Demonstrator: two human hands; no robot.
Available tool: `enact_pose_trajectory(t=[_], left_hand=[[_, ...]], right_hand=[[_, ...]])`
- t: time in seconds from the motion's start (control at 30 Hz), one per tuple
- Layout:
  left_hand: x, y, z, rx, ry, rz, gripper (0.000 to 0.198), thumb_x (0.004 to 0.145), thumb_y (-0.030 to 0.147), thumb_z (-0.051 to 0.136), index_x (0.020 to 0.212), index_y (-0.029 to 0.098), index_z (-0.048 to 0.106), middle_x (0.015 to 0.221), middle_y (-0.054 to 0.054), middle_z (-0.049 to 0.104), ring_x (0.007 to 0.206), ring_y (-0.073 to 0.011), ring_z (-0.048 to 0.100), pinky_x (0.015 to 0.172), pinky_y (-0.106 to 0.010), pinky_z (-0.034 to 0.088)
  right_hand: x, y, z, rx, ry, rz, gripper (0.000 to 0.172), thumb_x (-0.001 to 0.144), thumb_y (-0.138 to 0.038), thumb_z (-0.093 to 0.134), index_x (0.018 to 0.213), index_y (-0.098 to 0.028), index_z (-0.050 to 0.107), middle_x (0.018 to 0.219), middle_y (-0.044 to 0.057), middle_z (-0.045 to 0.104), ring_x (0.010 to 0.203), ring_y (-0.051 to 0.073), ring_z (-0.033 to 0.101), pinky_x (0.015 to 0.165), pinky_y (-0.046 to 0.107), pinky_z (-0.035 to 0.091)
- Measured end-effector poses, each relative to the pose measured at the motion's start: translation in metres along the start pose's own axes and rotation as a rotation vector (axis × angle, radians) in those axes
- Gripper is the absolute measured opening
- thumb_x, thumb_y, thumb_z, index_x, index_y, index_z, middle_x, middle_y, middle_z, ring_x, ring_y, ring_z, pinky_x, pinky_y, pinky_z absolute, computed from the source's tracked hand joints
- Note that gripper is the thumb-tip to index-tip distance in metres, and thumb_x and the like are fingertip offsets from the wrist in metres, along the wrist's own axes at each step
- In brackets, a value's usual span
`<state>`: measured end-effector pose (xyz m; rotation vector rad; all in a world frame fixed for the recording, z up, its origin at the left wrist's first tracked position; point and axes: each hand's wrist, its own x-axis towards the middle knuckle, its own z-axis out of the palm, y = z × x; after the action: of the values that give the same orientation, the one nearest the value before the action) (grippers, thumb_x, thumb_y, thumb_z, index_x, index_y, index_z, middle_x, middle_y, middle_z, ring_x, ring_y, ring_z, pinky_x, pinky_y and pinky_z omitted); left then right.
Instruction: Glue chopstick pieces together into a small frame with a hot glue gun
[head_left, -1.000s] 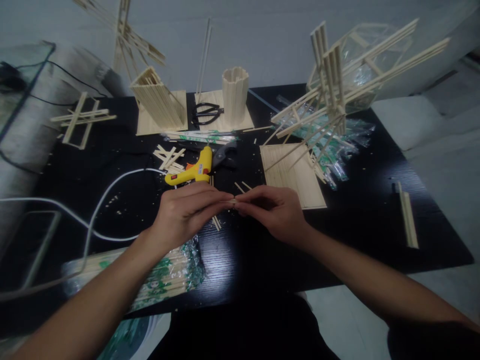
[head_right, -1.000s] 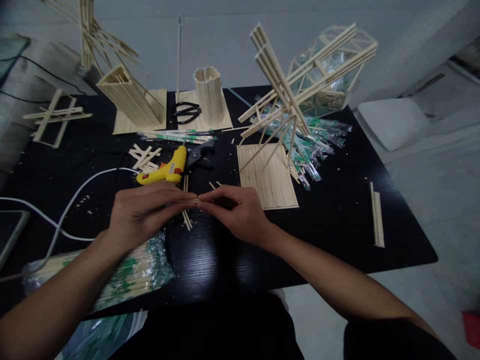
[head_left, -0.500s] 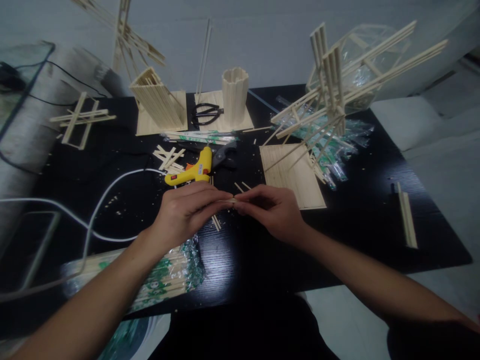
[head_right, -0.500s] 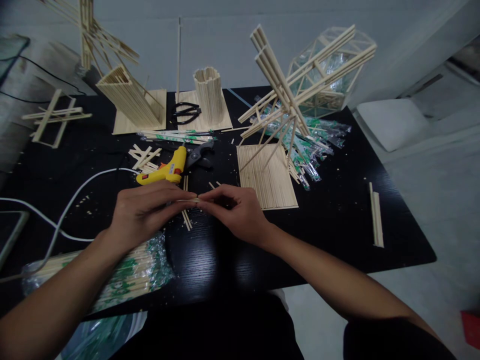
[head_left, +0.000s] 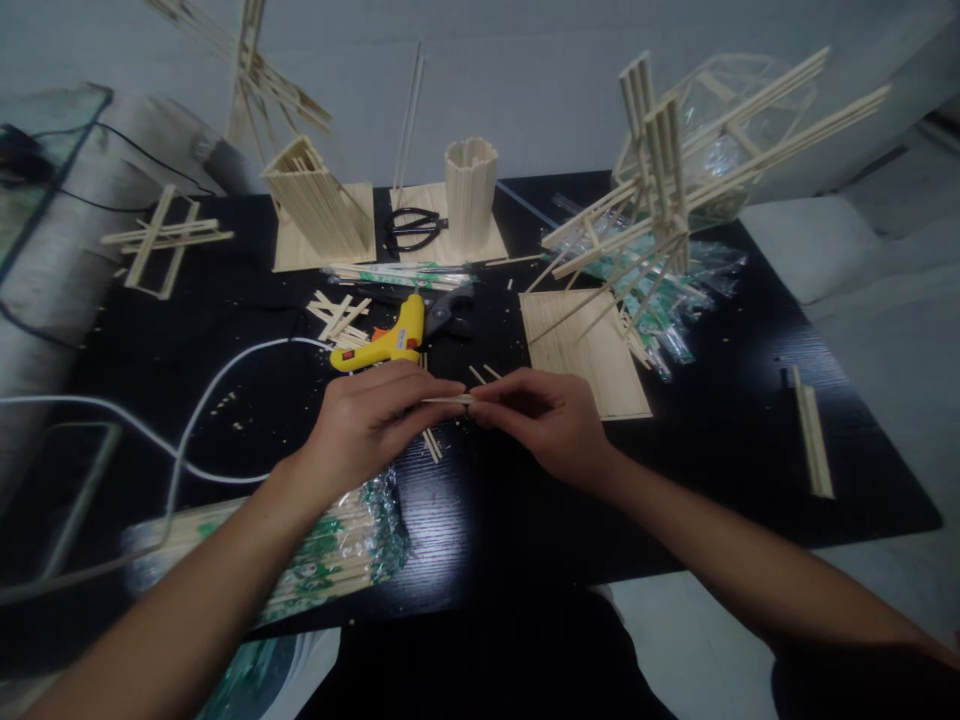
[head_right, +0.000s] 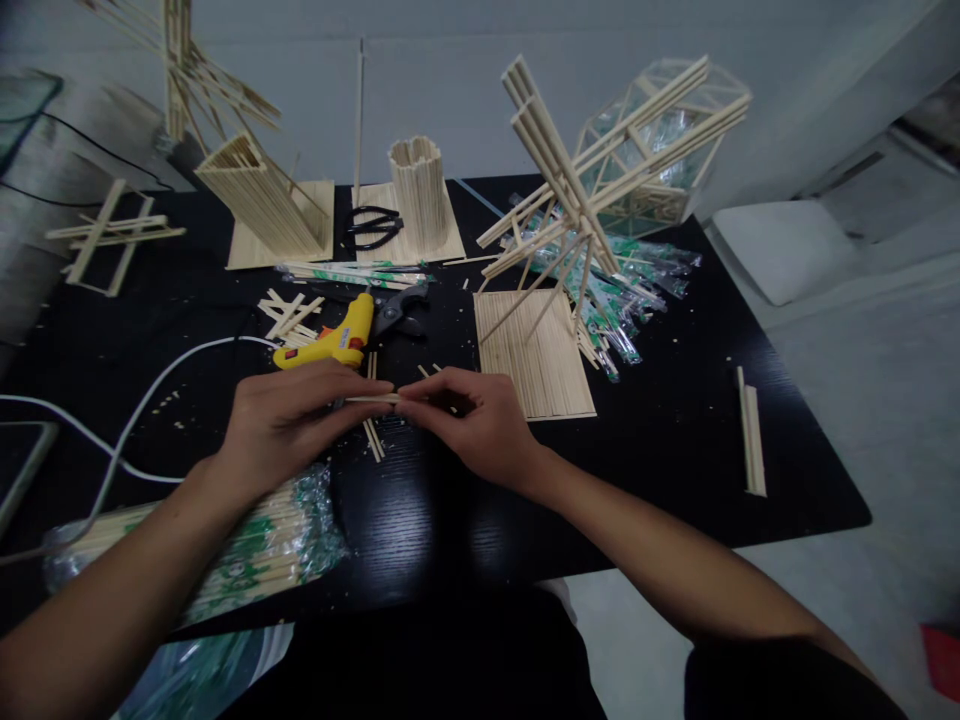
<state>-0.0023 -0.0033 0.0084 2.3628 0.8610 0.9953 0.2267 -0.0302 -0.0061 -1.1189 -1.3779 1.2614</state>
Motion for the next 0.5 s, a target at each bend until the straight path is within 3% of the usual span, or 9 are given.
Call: enact_pose_trajectory(t=[0.27, 0.5], left_hand=[[0.0032, -0.0003, -0.0053, 0.018, 0.052, -0.05, 0.015, 0.093, 0.023, 0.077, 0.107, 0.019, 0.078, 0.095, -0.006, 0.08, 0.084, -0.0155, 0.075, 0.08, -0.028, 0.059], [0.0022, -0.0002, -0.0068, 0.001, 0.019, -0.045, 0.013, 0.092, 0.019, 0.077, 0.105, 0.017, 0.077, 0.096, -0.005, 0.079, 0.087, -0.014, 0.074, 0.083, -0.026, 0.057]], right_hand=[[0.0027, 0.0001, -0.0034, 0.034, 0.026, 0.014, 0.02, 0.078, -0.04, 0.089, 0.089, -0.024, 0.083, 0.08, 0.002, 0.081, 0.071, 0.017, 0.075, 0.072, 0.032, 0.063], [0.0034, -0.0012, -0.0033, 0.057, 0.011, 0.03, 0.018, 0.076, -0.036, 0.091, 0.088, -0.024, 0.083, 0.079, 0.001, 0.081, 0.069, 0.016, 0.075, 0.069, 0.03, 0.062]])
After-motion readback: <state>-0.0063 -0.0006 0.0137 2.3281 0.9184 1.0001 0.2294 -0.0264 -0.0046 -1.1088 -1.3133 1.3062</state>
